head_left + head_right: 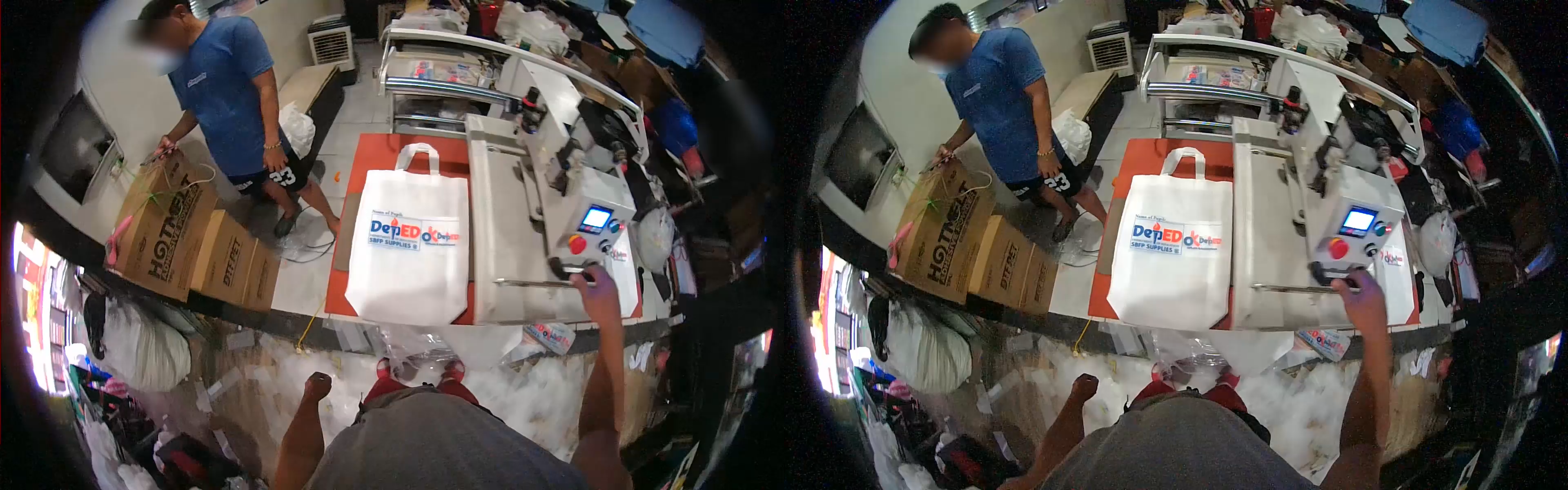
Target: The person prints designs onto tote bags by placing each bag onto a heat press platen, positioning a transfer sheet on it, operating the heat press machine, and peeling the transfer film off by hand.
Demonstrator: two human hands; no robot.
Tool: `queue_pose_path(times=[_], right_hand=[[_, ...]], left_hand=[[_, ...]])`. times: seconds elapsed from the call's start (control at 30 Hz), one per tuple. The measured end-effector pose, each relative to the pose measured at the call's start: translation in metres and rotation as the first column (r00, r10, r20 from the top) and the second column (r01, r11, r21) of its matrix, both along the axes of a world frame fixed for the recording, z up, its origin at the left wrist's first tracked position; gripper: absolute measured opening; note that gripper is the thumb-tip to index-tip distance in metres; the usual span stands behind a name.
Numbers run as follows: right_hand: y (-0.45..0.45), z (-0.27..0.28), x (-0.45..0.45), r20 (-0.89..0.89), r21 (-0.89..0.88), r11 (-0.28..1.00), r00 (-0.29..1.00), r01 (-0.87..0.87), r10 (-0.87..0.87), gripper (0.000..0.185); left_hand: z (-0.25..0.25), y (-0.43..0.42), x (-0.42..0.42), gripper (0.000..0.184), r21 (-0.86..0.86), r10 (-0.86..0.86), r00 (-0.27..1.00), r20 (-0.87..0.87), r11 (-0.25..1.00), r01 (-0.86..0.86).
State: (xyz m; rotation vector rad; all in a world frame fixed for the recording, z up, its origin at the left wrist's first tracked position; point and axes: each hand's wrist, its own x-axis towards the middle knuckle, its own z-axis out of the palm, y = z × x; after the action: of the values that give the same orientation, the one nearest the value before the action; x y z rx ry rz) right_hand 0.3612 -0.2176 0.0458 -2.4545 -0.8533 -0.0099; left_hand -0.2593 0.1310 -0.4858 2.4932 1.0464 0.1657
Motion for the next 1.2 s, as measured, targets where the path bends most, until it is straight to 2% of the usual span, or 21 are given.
queue_pose_path(times=[0.03,0.07,0.17,0.23,0.27,0.3,0.37,0.4,0.43,0.5,0.7,0.73,0.77,0.8,0.83,0.9,0.97,1.03,1.1,1.17,1.2], right_hand=[[0.000,-0.013,0.006,0.016,0.007,0.997,0.997,-0.075,0.075,0.032],[0.002,-0.026,0.008,0.012,0.024,0.993,0.993,-0.115,0.115,0.030],[0.037,-0.016,-0.016,-0.036,-0.062,0.972,0.974,-0.225,0.223,0.023],[0.055,-0.017,-0.026,-0.047,-0.045,0.954,0.955,-0.296,0.294,0.022],[0.063,-0.018,-0.030,-0.052,-0.032,0.939,0.939,-0.342,0.340,0.021],[0.072,-0.020,-0.032,-0.058,-0.031,0.928,0.927,-0.371,0.369,0.021],[0.087,-0.027,-0.038,0.096,0.073,0.823,0.825,-0.563,0.557,0.021],[0.094,-0.029,-0.043,0.092,0.076,0.806,0.809,-0.587,0.581,0.021],[0.102,-0.030,-0.049,0.132,0.099,0.768,0.774,-0.632,0.620,0.022],[0.121,-0.034,-0.057,0.186,0.126,0.713,0.722,-0.690,0.666,0.025],[0.161,-0.038,-0.085,0.237,0.018,0.661,0.645,-0.750,0.726,0.037],[0.168,-0.043,-0.089,0.234,0.014,0.661,0.646,-0.750,0.727,0.041],[0.174,-0.047,-0.091,0.242,0.014,0.651,0.635,-0.759,0.734,0.041],[0.178,-0.047,-0.095,0.244,0.016,0.662,0.645,-0.750,0.725,0.043],[0.179,-0.045,-0.100,0.242,0.017,0.674,0.657,-0.738,0.714,0.044],[0.170,-0.038,-0.108,0.182,0.008,0.683,0.672,-0.731,0.718,0.048],[0.144,-0.029,-0.116,0.322,0.199,0.595,0.625,-0.779,0.711,0.049],[0.104,-0.033,-0.117,0.257,0.291,0.576,0.642,-0.764,0.722,0.048],[0.048,-0.038,-0.114,0.026,0.431,0.573,0.644,-0.697,0.765,0.039],[-0.002,-0.078,-0.100,-0.035,0.312,0.676,0.703,-0.668,0.710,0.028],[-0.029,-0.090,-0.097,-0.158,0.293,0.724,0.715,-0.624,0.681,0.024]], left_hand=[[0.001,-0.014,0.004,0.015,0.273,-0.153,0.982,-0.111,0.946,0.178],[0.000,-0.030,0.014,0.015,0.276,-0.128,0.985,-0.113,0.949,0.155],[0.021,-0.077,0.025,0.020,-0.022,0.025,0.994,-0.107,0.999,-0.028],[0.050,-0.118,0.047,0.023,-0.093,0.144,0.982,-0.121,0.984,-0.155],[0.132,-0.141,0.088,0.029,-0.434,0.455,0.839,-0.298,0.718,-0.544],[0.135,-0.163,0.093,0.029,-0.431,0.481,0.823,-0.304,0.700,-0.569],[0.137,-0.205,0.096,0.032,-0.435,0.510,0.837,-0.196,0.720,-0.541],[0.127,-0.227,0.093,0.035,-0.503,0.566,0.793,-0.225,0.629,-0.593],[0.092,-0.253,0.077,0.033,-0.435,0.542,0.827,-0.150,0.715,-0.548],[0.105,-0.296,0.074,0.032,-0.360,0.503,0.815,-0.288,0.731,-0.579],[0.027,-0.421,-0.022,0.022,-0.760,0.729,0.650,-0.214,0.294,-0.580],[0.033,-0.441,-0.022,0.019,-0.650,0.783,0.484,-0.389,0.139,-0.747],[0.038,-0.447,-0.024,0.019,-0.654,0.792,0.476,-0.382,0.133,-0.745],[0.032,-0.456,-0.037,0.021,-0.499,0.398,0.862,-0.314,0.704,-0.506],[0.035,-0.466,-0.050,0.027,-0.288,-0.153,0.913,-0.378,0.957,0.042],[0.043,-0.497,-0.052,0.025,-0.259,-0.117,0.889,-0.442,0.966,-0.002],[0.054,-0.515,-0.055,0.023,-0.279,-0.122,0.879,-0.461,0.960,-0.013],[0.056,-0.529,-0.057,0.021,-0.263,-0.204,0.842,-0.500,0.962,0.077],[0.060,-0.539,-0.056,0.019,-0.283,-0.299,0.791,-0.534,0.945,0.167],[0.037,-0.547,-0.068,0.016,-0.355,-0.348,0.778,-0.523,0.919,0.173],[0.028,-0.546,-0.071,0.012,-0.424,-0.337,0.856,-0.392,0.892,0.157]])
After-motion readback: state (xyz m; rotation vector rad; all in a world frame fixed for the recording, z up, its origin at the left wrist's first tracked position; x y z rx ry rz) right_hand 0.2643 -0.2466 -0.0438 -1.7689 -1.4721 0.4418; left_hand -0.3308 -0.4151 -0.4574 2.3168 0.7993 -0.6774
